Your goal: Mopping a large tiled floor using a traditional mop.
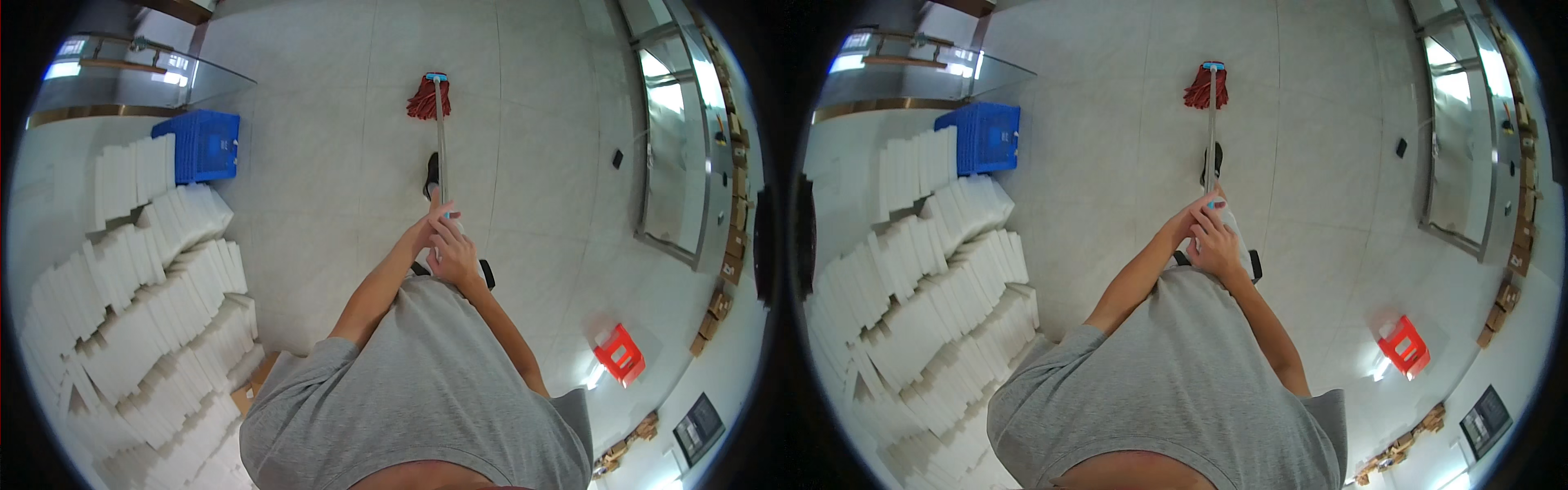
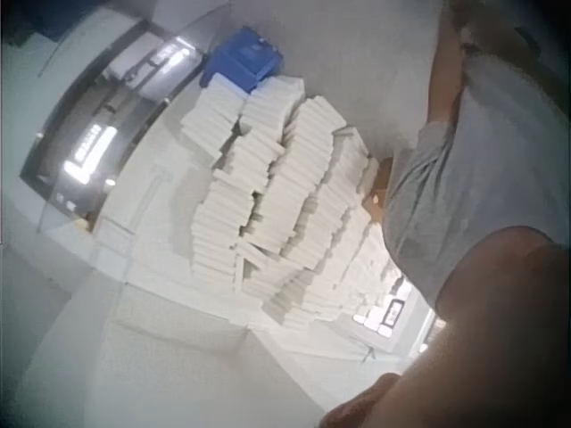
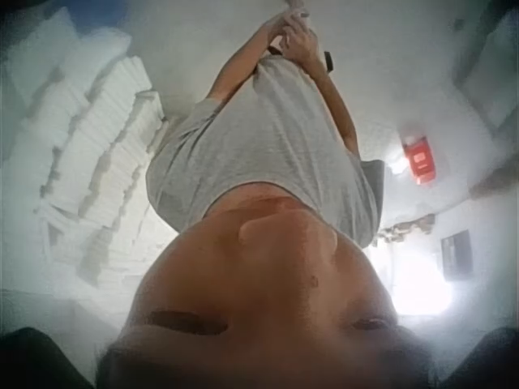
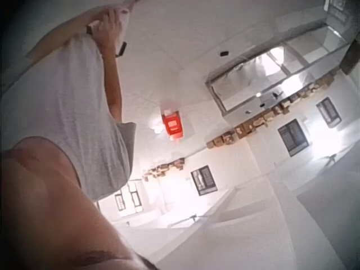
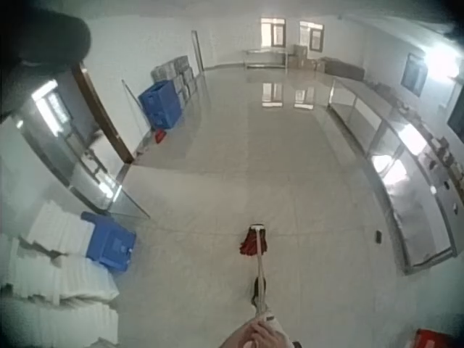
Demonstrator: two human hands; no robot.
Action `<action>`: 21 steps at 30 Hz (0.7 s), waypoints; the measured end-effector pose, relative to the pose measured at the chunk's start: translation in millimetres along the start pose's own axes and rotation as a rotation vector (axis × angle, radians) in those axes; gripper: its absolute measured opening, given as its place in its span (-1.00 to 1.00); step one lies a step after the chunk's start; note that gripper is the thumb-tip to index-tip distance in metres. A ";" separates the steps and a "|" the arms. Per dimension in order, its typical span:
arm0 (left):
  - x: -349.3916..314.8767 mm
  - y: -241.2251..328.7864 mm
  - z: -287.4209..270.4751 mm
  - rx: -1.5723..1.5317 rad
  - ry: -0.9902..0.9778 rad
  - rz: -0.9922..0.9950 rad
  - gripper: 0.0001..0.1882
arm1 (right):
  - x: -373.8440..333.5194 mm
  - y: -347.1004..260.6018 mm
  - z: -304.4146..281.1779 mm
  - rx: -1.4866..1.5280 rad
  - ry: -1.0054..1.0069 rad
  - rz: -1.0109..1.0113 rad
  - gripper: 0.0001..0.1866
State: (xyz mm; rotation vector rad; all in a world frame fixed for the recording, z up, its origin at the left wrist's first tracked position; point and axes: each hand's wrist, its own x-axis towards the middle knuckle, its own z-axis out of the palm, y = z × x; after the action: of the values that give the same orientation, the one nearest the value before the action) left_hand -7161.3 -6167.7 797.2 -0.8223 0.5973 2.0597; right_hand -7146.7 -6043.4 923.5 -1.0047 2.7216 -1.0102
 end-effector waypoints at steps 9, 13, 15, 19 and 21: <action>95.8 239.3 67.0 -0.022 -0.037 0.065 -0.49 | 245.0 111.2 -68.1 0.076 0.042 0.022 -0.83; 116.5 333.0 116.4 0.021 0.035 -0.085 -0.50 | 318.8 169.6 -79.5 -0.001 0.010 -0.006 -0.79; 141.0 392.5 124.8 0.012 -0.010 -0.071 -0.49 | 371.9 199.5 -85.0 0.043 0.046 -0.019 -0.75; 194.3 524.6 144.6 0.023 -0.047 -0.093 -0.45 | 496.8 273.1 -90.8 0.007 0.003 -0.031 -0.73; 226.7 602.4 151.3 0.089 -0.027 -0.104 -0.44 | 571.7 309.3 -99.0 -0.014 -0.025 -0.014 -0.71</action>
State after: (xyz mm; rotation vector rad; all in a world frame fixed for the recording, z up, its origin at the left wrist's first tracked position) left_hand -7812.2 -6283.7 806.5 -0.7566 0.6145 1.9329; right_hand -7794.1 -6155.6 901.4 -1.0325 2.7093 -0.9757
